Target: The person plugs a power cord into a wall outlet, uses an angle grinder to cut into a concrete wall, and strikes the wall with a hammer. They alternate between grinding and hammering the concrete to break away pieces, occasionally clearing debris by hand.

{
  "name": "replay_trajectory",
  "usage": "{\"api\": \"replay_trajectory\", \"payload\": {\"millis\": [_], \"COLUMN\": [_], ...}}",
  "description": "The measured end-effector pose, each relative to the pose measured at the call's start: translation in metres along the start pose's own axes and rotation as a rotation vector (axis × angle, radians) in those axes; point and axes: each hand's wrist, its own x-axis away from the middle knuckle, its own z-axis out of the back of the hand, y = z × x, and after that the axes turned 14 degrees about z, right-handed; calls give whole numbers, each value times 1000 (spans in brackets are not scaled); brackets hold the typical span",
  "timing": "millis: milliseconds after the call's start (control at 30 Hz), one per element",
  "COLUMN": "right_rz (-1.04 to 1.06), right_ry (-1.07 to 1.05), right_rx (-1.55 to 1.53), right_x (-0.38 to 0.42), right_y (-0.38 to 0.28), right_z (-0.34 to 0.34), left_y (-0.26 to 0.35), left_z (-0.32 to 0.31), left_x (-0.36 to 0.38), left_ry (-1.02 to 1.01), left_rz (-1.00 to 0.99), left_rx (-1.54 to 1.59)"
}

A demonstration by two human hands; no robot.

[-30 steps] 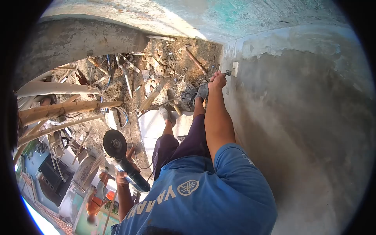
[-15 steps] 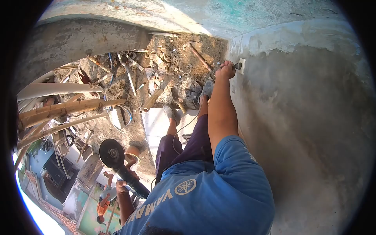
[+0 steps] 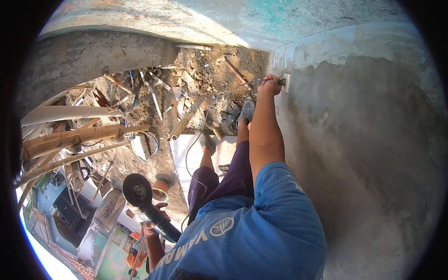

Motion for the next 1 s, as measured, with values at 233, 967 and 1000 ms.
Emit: {"api": "replay_trajectory", "payload": {"millis": [233, 967, 1000], "right_rz": [18, 321, 326], "right_ry": [132, -1627, -1628], "right_rx": [168, 1511, 1508], "right_x": [4, 185, 180], "right_y": [-16, -5, 0], "right_z": [-10, 108, 101], "left_y": [5, 46, 47], "left_z": [-5, -62, -68], "left_x": [-1, -121, -124], "left_ry": [-1, -172, -174], "left_rz": [7, -62, -66], "left_rx": [-1, 138, 137]}}
